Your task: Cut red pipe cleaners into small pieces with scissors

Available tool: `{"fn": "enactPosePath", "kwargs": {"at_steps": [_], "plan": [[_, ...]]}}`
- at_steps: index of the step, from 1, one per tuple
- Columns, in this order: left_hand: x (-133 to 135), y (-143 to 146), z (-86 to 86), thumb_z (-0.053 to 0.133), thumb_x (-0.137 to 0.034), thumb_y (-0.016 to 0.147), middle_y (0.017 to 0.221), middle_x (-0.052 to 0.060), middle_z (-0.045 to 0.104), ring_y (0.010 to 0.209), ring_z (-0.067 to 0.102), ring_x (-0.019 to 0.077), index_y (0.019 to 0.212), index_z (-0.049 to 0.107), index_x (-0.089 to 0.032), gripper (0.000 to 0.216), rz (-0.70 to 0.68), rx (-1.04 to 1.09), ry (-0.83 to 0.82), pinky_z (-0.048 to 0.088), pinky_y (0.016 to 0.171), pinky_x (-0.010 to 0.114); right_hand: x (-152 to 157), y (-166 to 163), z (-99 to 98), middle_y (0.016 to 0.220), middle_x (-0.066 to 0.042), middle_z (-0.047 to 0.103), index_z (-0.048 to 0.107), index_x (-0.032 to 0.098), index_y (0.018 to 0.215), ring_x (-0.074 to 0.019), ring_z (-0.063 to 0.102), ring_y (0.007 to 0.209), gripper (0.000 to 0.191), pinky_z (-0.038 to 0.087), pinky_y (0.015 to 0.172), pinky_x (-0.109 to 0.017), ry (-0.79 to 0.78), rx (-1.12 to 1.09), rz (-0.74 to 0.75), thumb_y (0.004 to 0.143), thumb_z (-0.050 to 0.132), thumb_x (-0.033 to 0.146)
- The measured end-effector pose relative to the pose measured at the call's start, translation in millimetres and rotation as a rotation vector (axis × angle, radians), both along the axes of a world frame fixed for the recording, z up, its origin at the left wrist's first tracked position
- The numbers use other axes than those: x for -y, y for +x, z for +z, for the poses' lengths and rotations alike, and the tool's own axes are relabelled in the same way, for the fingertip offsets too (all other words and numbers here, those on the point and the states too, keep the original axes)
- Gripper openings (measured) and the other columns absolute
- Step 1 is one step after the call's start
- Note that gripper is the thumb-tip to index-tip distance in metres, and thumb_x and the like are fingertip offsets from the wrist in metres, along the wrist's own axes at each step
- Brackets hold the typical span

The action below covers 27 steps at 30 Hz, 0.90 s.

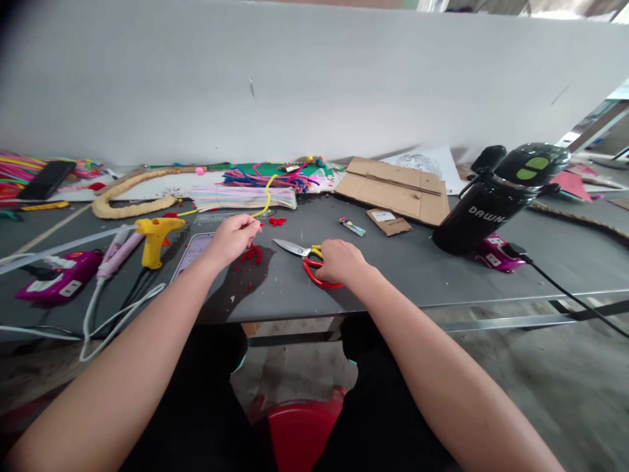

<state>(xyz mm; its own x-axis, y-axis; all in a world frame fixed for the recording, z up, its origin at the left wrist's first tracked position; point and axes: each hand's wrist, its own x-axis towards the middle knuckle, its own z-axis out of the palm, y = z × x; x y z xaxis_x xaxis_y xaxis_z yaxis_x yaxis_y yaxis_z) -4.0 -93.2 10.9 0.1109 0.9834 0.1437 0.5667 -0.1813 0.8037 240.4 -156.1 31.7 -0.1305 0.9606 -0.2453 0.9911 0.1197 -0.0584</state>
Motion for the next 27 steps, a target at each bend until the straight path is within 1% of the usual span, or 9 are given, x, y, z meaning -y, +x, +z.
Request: {"fn": "enactPosePath", "kwargs": {"at_steps": [3,7,10,12,14,19,22,27], "plan": [[-0.4,-1.0,2.4,0.052,-0.039,0.084,0.058,-0.001,0.054,0.053,0.047,0.0128,0.075,0.060,-0.018,0.024,0.006,0.065,-0.013,0.035,0.057,0.027,0.6,4.8,-6.8,0.095,-0.013,0.068,0.061,0.017,0.093,-0.0252,0.063,0.083,0.028,0.035,0.058,-0.030,0.061,-0.038,-0.029,0.071,0.064,0.035],[1.2,0.0,8.2,0.052,-0.037,0.083,0.053,-0.003,0.050,0.049,0.044,0.0120,0.077,0.059,-0.018,0.022,0.013,0.157,-0.063,0.034,0.055,0.027,-0.6,14.6,-16.9,0.095,-0.011,0.068,0.059,0.018,0.095,-0.0232,0.061,0.080,0.029,0.036,0.058,-0.029,0.169,-0.203,-0.114,0.074,0.063,0.039],[-0.5,-2.1,8.7,0.054,-0.037,0.081,0.051,-0.003,0.050,0.050,0.045,0.0123,0.074,0.061,-0.018,0.021,0.018,0.102,-0.037,0.034,0.055,0.026,1.4,19.9,-19.5,0.089,-0.008,0.068,0.059,0.021,0.094,-0.0204,0.059,0.073,0.035,0.035,0.057,-0.029,0.269,-0.298,-0.122,0.076,0.062,0.050],[-3.0,-4.8,6.9,0.055,-0.036,0.079,0.050,-0.003,0.050,0.050,0.045,0.0125,0.072,0.061,-0.018,0.021,0.013,0.070,-0.028,0.033,0.055,0.027,4.9,22.2,-20.9,0.085,-0.007,0.068,0.060,0.022,0.093,-0.0199,0.057,0.070,0.041,0.033,0.056,-0.028,0.297,-0.296,-0.116,0.077,0.059,0.060],[-5.4,-6.9,4.8,0.056,-0.035,0.077,0.050,-0.002,0.049,0.049,0.043,0.0122,0.069,0.061,-0.018,0.020,0.001,0.085,-0.062,0.032,0.053,0.026,9.1,23.8,-23.8,0.087,-0.007,0.068,0.061,0.023,0.096,-0.0205,0.058,0.070,0.045,0.031,0.055,-0.028,0.296,-0.270,-0.106,0.078,0.056,0.064],[-5.1,-4.5,6.9,0.060,-0.026,0.069,0.051,-0.002,0.045,0.044,0.038,0.0092,0.058,0.053,-0.017,0.016,-0.039,0.257,-0.254,0.027,0.046,0.026,17.0,24.1,-34.5,0.090,-0.008,0.070,0.062,0.023,0.099,-0.0217,0.060,0.075,0.040,0.030,0.056,-0.028,0.310,-0.242,-0.093,0.078,0.058,0.057],[-2.7,-1.7,11.0,0.059,-0.024,0.070,0.050,-0.002,0.041,0.041,0.036,0.0080,0.055,0.048,-0.018,0.020,-0.054,0.306,-0.290,0.023,0.044,0.027,18.9,22.9,-38.1,0.087,-0.007,0.070,0.063,0.022,0.097,-0.0217,0.061,0.073,0.037,0.030,0.055,-0.028,0.337,-0.252,-0.094,0.077,0.060,0.054],[-0.5,-0.3,12.0,0.059,-0.026,0.073,0.053,-0.002,0.039,0.041,0.034,0.0068,0.057,0.046,-0.018,0.022,-0.114,0.340,-0.366,0.022,0.043,0.026,19.2,23.8,-42.8,0.085,-0.006,0.071,0.065,0.022,0.093,-0.0208,0.061,0.072,0.035,0.031,0.056,-0.028,0.403,-0.321,-0.084,0.076,0.062,0.052]]}}
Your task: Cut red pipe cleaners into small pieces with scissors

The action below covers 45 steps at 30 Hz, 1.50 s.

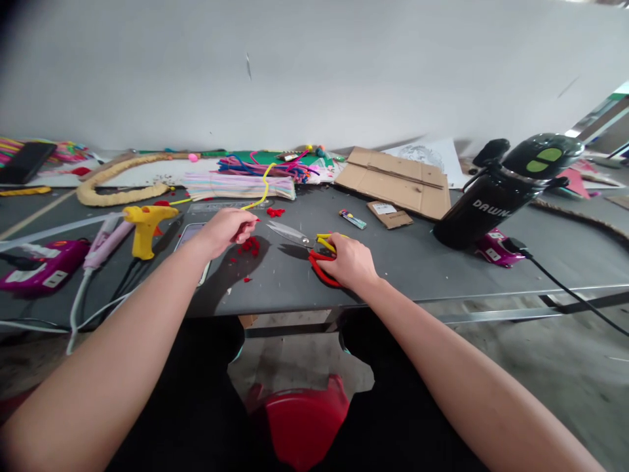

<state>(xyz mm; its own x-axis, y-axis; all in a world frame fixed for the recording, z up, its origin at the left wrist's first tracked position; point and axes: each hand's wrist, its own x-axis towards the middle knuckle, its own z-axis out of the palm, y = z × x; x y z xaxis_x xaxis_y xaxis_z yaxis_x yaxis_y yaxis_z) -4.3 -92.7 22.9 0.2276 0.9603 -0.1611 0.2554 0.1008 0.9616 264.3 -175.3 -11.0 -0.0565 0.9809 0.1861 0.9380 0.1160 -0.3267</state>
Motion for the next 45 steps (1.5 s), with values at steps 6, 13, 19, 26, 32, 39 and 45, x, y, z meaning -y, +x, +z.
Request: {"fn": "enactPosePath", "kwargs": {"at_steps": [6,13,19,26,32,39,45], "plan": [[2.5,3.1,1.4,0.061,-0.027,0.075,0.054,-0.001,0.042,0.043,0.037,0.0071,0.058,0.047,-0.017,0.024,-0.020,0.011,-0.020,0.025,0.044,0.025,-3.6,5.1,-7.3,0.079,-0.002,0.070,0.068,0.023,0.091,-0.0175,0.058,0.067,0.032,0.034,0.058,-0.026,0.018,-0.139,0.022,0.074,0.064,0.048],[5.2,4.4,2.8,0.062,-0.025,0.076,0.058,0.000,0.046,0.047,0.040,0.0074,0.063,0.051,-0.016,0.019,-0.041,-0.014,0.006,0.027,0.046,0.024,-4.4,6.7,-6.8,0.091,-0.004,0.074,0.072,0.022,0.091,-0.0171,0.059,0.070,0.032,0.036,0.060,-0.027,0.008,-0.172,0.046,0.073,0.065,0.048],[6.8,5.0,3.1,0.060,-0.024,0.075,0.058,0.000,0.046,0.048,0.039,0.0078,0.063,0.049,-0.017,0.018,-0.051,-0.056,0.027,0.028,0.048,0.024,-5.7,8.5,-7.1,0.080,-0.002,0.070,0.072,0.022,0.093,-0.0160,0.056,0.067,0.032,0.035,0.060,-0.026,-0.007,-0.180,0.053,0.073,0.064,0.046],[6.9,5.9,3.4,0.060,-0.024,0.073,0.057,0.000,0.048,0.049,0.040,0.0083,0.062,0.051,-0.017,0.016,-0.039,-0.069,0.037,0.030,0.049,0.024,-7.0,9.3,-8.2,0.076,-0.001,0.068,0.071,0.022,0.086,-0.0158,0.055,0.066,0.027,0.034,0.058,-0.026,-0.002,-0.156,0.053,0.073,0.064,0.045],[7.9,6.9,4.6,0.059,-0.022,0.074,0.057,0.000,0.048,0.048,0.040,0.0081,0.062,0.050,-0.016,0.016,-0.028,-0.066,0.039,0.029,0.049,0.024,-7.1,9.0,-8.2,0.072,-0.001,0.067,0.070,0.023,0.083,-0.0155,0.054,0.063,0.025,0.033,0.057,-0.026,-0.005,-0.139,0.058,0.073,0.064,0.045],[7.3,6.1,2.8,0.059,-0.022,0.075,0.058,0.000,0.049,0.050,0.042,0.0083,0.063,0.052,-0.016,0.015,-0.027,-0.086,0.064,0.030,0.050,0.024,-6.7,9.7,-8.1,0.073,-0.001,0.067,0.070,0.022,0.082,-0.0154,0.054,0.064,0.025,0.033,0.058,-0.026,-0.001,-0.138,0.078,0.074,0.064,0.045],[7.1,5.9,1.8,0.058,-0.022,0.078,0.059,0.001,0.050,0.050,0.042,0.0086,0.065,0.053,-0.016,0.015,-0.027,-0.099,0.081,0.032,0.051,0.024,-6.7,9.3,-7.6,0.075,-0.001,0.068,0.071,0.023,0.087,-0.0162,0.056,0.066,0.026,0.035,0.059,-0.026,-0.012,-0.145,0.066,0.073,0.065,0.044]]}}
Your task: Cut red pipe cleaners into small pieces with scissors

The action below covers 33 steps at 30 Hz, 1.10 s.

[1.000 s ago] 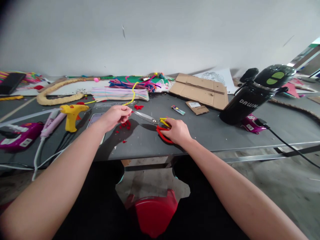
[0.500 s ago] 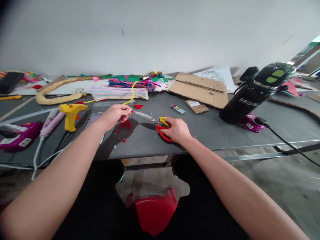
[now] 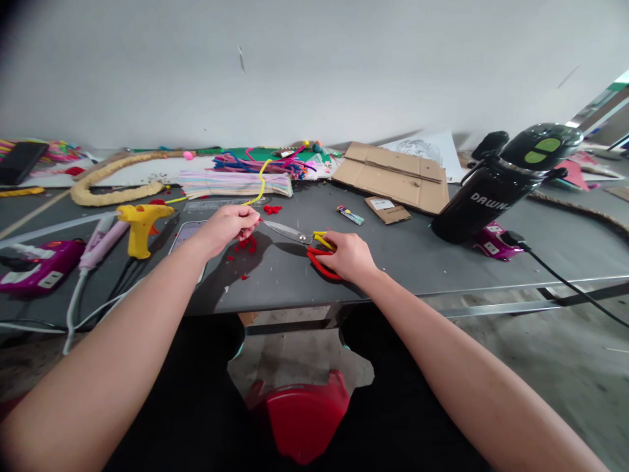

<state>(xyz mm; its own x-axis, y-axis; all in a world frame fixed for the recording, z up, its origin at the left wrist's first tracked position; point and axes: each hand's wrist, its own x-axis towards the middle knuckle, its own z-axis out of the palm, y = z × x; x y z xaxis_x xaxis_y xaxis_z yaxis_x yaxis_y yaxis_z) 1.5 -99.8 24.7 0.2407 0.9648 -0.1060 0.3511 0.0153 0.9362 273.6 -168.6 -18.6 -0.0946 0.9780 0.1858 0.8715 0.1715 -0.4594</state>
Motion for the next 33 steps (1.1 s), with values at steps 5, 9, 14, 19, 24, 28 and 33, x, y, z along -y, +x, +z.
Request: {"fn": "enactPosePath", "kwargs": {"at_steps": [5,9,14,19,24,28,33], "plan": [[-0.1,0.9,0.5,0.057,-0.022,0.078,0.059,0.001,0.049,0.050,0.042,0.0084,0.067,0.054,-0.016,0.014,0.009,-0.013,-0.010,0.032,0.050,0.023,-0.1,-0.4,-0.3,0.073,-0.001,0.067,0.071,0.023,0.085,-0.0154,0.054,0.064,0.026,0.034,0.058,-0.026,0.006,0.007,0.000,0.073,0.064,0.046],[-0.8,1.0,0.1,0.057,-0.023,0.079,0.060,0.001,0.050,0.050,0.042,0.0082,0.069,0.055,-0.015,0.014,0.001,-0.024,-0.015,0.032,0.050,0.023,-0.2,-0.5,-0.7,0.073,0.000,0.067,0.070,0.023,0.083,-0.0156,0.055,0.064,0.026,0.033,0.057,-0.026,0.007,0.015,-0.001,0.072,0.065,0.046],[-1.8,0.1,-1.0,0.058,-0.024,0.079,0.061,0.001,0.050,0.051,0.043,0.0084,0.069,0.056,-0.015,0.014,0.016,-0.043,-0.008,0.032,0.050,0.023,-0.2,-0.9,-0.4,0.072,-0.001,0.067,0.069,0.023,0.083,-0.0158,0.054,0.064,0.025,0.033,0.057,-0.026,0.013,0.018,0.000,0.072,0.064,0.046],[-1.9,-0.1,-1.5,0.058,-0.025,0.079,0.061,0.000,0.050,0.051,0.043,0.0085,0.069,0.057,-0.015,0.014,0.032,-0.070,-0.007,0.032,0.050,0.023,-0.3,-1.1,-0.7,0.074,-0.001,0.067,0.070,0.023,0.083,-0.0163,0.055,0.066,0.026,0.033,0.058,-0.026,0.011,0.017,-0.008,0.072,0.064,0.046],[-3.8,-1.1,-4.0,0.059,-0.027,0.078,0.061,0.000,0.050,0.051,0.043,0.0084,0.069,0.057,-0.015,0.015,0.033,-0.075,0.001,0.032,0.050,0.023,-0.3,-0.9,-0.8,0.071,-0.001,0.066,0.069,0.023,0.081,-0.0165,0.055,0.065,0.024,0.033,0.058,-0.026,0.012,0.020,-0.008,0.072,0.064,0.045],[-3.8,-0.6,-4.0,0.059,-0.026,0.078,0.062,0.000,0.051,0.050,0.042,0.0082,0.069,0.058,-0.015,0.014,0.035,-0.070,-0.008,0.032,0.050,0.023,0.2,-0.9,-0.5,0.072,-0.002,0.066,0.069,0.023,0.081,-0.0163,0.055,0.065,0.025,0.033,0.058,-0.026,0.009,0.012,-0.009,0.072,0.064,0.045],[-2.0,0.5,-1.5,0.059,-0.025,0.079,0.060,0.000,0.049,0.049,0.042,0.0076,0.068,0.057,-0.015,0.015,0.030,-0.057,-0.016,0.031,0.049,0.023,0.4,-1.0,0.2,0.070,-0.001,0.065,0.068,0.023,0.081,-0.0153,0.053,0.062,0.025,0.032,0.057,-0.026,0.016,0.018,-0.006,0.072,0.064,0.045]]}}
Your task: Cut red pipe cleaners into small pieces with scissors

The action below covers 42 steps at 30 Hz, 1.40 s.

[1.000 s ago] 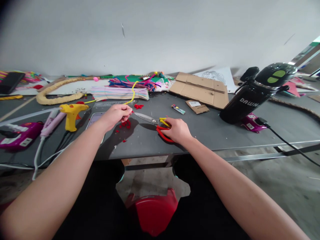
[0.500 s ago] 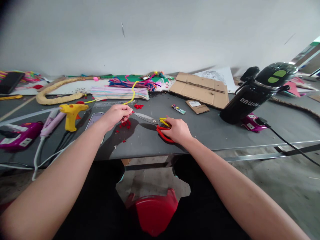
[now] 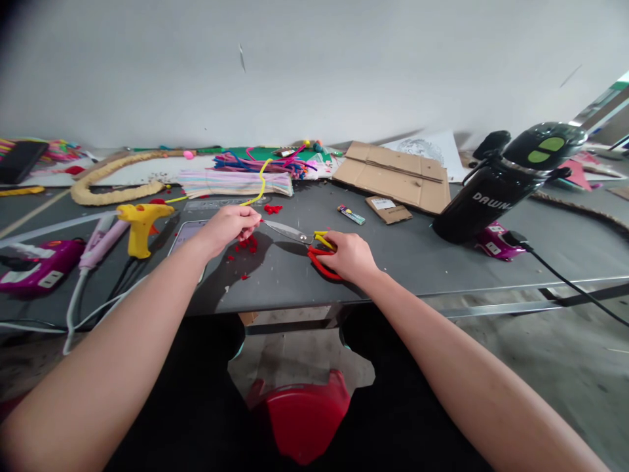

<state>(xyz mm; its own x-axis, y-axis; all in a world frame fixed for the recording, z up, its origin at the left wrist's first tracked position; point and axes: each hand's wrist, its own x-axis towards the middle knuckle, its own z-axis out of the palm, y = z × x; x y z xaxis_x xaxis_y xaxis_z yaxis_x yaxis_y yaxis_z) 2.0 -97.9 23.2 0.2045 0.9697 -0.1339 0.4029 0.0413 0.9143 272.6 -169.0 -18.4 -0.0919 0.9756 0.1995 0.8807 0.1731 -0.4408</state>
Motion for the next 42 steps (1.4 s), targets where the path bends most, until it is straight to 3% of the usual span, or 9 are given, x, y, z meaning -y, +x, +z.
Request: {"fn": "enactPosePath", "kwargs": {"at_steps": [42], "plan": [[2.5,0.7,4.0,0.058,-0.023,0.078,0.057,-0.001,0.048,0.048,0.041,0.0084,0.065,0.055,-0.016,0.015,-0.025,0.045,-0.032,0.031,0.049,0.024,-0.7,0.7,1.5,0.065,0.001,0.058,0.061,0.022,0.071,-0.0136,0.044,0.060,0.021,0.028,0.056,-0.026,-0.019,0.009,0.026,0.072,0.063,0.043]]}}
